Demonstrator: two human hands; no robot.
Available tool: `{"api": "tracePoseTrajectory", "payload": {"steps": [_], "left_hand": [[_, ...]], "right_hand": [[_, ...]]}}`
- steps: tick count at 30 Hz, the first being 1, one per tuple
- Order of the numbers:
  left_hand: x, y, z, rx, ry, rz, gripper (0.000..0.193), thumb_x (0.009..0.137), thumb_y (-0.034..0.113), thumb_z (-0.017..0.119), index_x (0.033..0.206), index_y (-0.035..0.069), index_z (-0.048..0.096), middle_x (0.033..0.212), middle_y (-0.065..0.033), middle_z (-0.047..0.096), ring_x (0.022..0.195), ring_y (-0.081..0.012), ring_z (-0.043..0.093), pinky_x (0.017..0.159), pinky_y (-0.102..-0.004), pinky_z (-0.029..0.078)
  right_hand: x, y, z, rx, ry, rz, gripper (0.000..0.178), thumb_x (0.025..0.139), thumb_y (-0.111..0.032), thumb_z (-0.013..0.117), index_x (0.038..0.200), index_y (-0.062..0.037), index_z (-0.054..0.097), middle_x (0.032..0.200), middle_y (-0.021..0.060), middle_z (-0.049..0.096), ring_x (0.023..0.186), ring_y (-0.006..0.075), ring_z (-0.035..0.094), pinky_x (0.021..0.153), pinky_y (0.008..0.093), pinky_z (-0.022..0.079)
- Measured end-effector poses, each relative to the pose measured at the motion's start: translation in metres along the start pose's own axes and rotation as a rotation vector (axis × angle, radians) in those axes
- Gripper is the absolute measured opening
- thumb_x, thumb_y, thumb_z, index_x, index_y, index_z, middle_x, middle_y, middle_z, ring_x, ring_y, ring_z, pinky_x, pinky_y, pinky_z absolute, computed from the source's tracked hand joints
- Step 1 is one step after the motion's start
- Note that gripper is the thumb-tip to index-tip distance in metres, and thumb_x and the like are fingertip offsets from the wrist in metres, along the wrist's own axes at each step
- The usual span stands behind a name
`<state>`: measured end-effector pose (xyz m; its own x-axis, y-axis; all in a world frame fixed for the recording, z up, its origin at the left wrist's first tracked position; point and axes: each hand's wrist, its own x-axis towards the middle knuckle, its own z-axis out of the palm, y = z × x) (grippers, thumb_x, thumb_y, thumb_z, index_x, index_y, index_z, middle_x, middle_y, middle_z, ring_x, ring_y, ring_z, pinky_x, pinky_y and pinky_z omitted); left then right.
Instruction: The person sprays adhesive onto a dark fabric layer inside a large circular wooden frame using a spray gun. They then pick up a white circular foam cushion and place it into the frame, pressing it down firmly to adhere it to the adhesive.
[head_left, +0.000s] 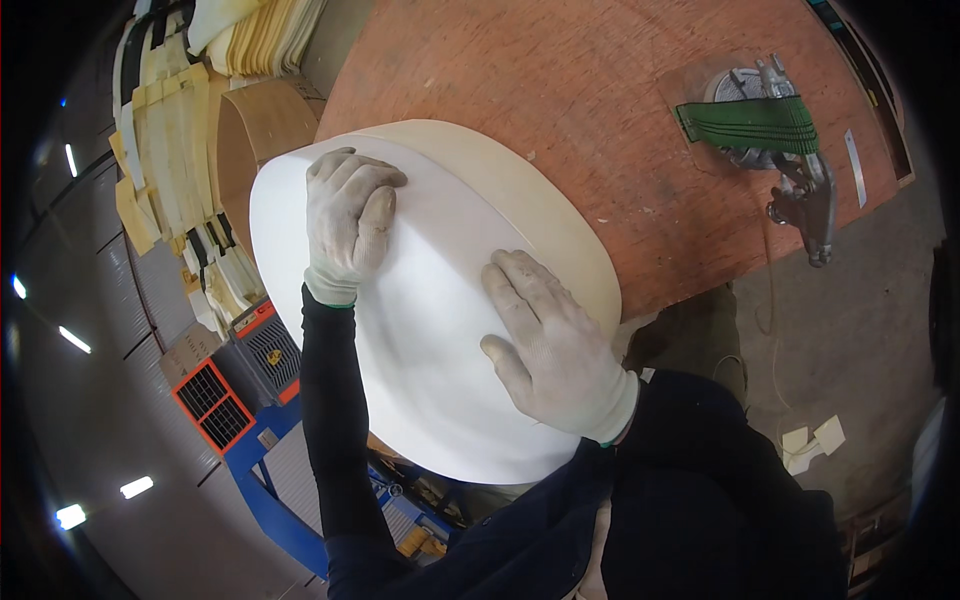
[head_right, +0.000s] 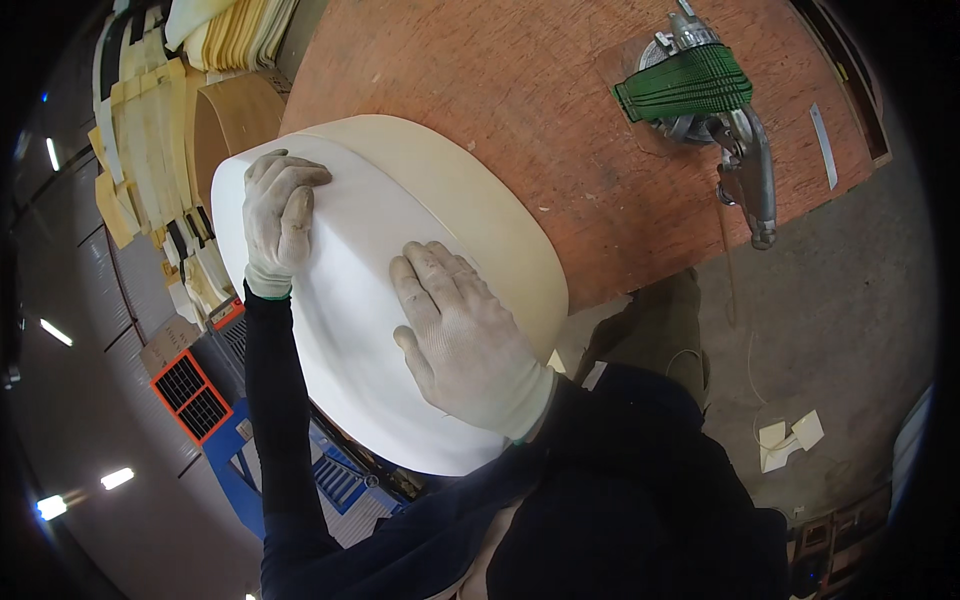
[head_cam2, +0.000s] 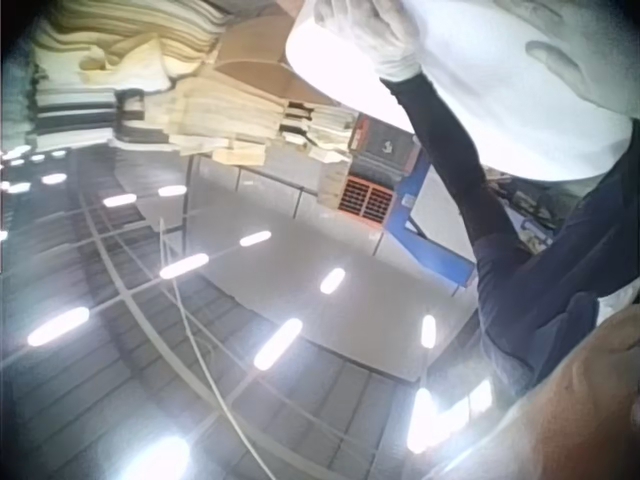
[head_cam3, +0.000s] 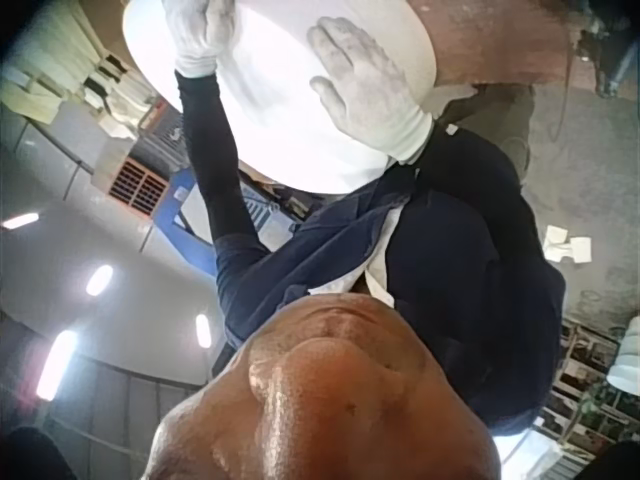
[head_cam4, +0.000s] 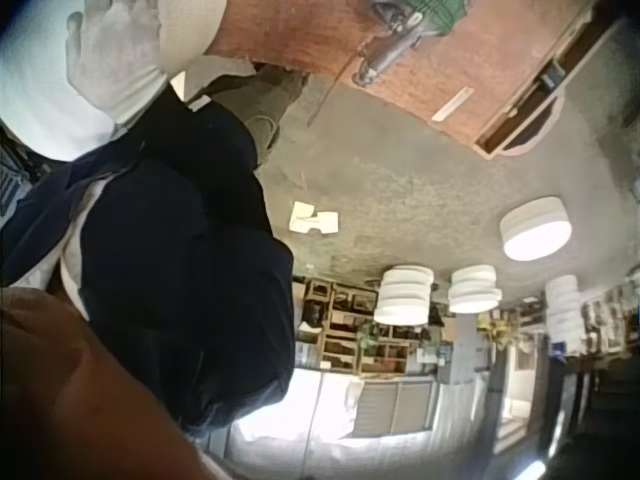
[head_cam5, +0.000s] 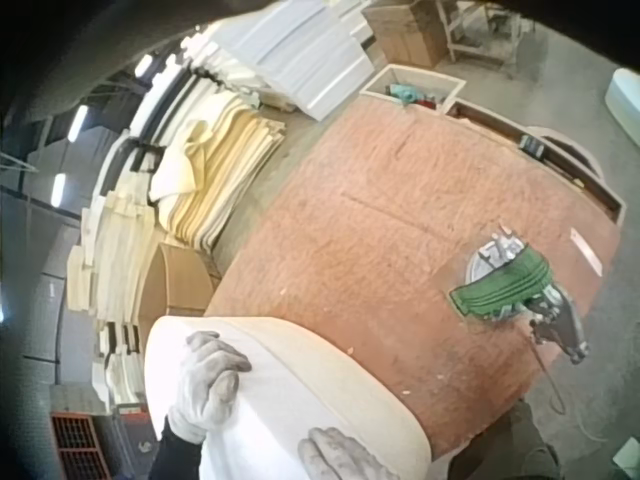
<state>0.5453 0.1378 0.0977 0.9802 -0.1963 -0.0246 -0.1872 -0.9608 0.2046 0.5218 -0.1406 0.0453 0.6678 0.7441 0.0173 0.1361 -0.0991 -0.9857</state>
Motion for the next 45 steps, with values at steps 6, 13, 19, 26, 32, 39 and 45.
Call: {"api": "tracePoseTrajectory", "payload": {"steps": [6,13,19,26,32,39,45], "left_hand": [[0.005,0.006,-0.001,0.013,-0.083,-0.034,0.019,0.085,0.016,0.054,0.087,0.005,0.069,0.086,-0.0108,0.068,0.091,-0.0356,0.059,0.1,-0.0472,0.04],[-0.024,0.026,-0.001,0.51,0.268,-0.089,0.041,0.098,0.035,0.056,0.124,0.004,0.062,0.125,-0.0156,0.062,0.125,-0.0364,0.053,0.113,-0.055,0.031],[-0.141,0.131,-0.034,0.268,0.511,-0.408,0.053,0.096,0.036,0.065,0.138,0.004,0.056,0.137,-0.0196,0.057,0.133,-0.0361,0.049,0.111,-0.0435,0.039],[-0.371,0.298,0.051,0.199,0.744,-0.905,0.047,0.092,0.022,0.071,0.133,0.001,0.058,0.137,-0.0218,0.056,0.13,-0.0364,0.052,0.109,-0.0448,0.042],[-0.409,0.406,0.126,0.157,0.917,-1.115,0.044,0.086,0.015,0.076,0.125,0.002,0.062,0.129,-0.0189,0.06,0.122,-0.0353,0.056,0.104,-0.0446,0.045],[-0.301,0.45,0.229,-0.316,1.204,-1.267,0.028,0.081,0.025,0.081,0.093,0.004,0.067,0.095,-0.0131,0.067,0.092,-0.0323,0.064,0.083,-0.0406,0.051],[-0.186,0.407,0.27,-0.605,1.269,-1.418,0.044,0.072,0.029,0.086,0.093,0.001,0.06,0.094,-0.0171,0.062,0.088,-0.0356,0.064,0.078,-0.0449,0.052]], "right_hand": [[-0.005,0.0,0.0,0.02,0.047,-0.002,0.059,0.089,-0.018,0.065,0.139,0.0061,0.047,0.14,0.0281,0.048,0.13,0.0444,0.048,0.11,0.0473,0.04],[-0.043,0.024,-0.025,0.019,0.27,-0.098,0.051,0.088,-0.023,0.07,0.13,0.0014,0.055,0.125,0.023,0.061,0.117,0.0406,0.058,0.099,0.0441,0.048],[-0.146,0.068,-0.066,-0.093,0.383,0.034,0.04,0.095,-0.02,0.065,0.128,0.0011,0.06,0.122,0.0217,0.064,0.114,0.036,0.063,0.099,0.0392,0.049],[-0.206,0.092,-0.025,-0.365,0.165,-0.129,0.04,0.09,-0.017,0.069,0.126,-0.002,0.061,0.119,0.0206,0.065,0.109,0.0358,0.064,0.097,0.0414,0.05],[-0.175,0.041,-0.039,-0.669,0.128,-0.807,0.054,0.077,-0.01,0.078,0.128,-0.0084,0.06,0.128,0.0143,0.061,0.119,0.0348,0.057,0.1,0.0445,0.049],[-0.131,-0.024,0.004,-0.885,-0.402,-1.323,0.049,0.07,-0.025,0.084,0.112,-0.0077,0.065,0.124,0.0091,0.063,0.118,0.0312,0.058,0.103,0.0463,0.047],[-0.084,-0.019,0.01,-0.776,-0.721,-1.451,0.023,0.077,-0.016,0.079,0.095,-0.0084,0.067,0.101,0.0042,0.068,0.1,0.0263,0.066,0.09,0.0381,0.052]]}}
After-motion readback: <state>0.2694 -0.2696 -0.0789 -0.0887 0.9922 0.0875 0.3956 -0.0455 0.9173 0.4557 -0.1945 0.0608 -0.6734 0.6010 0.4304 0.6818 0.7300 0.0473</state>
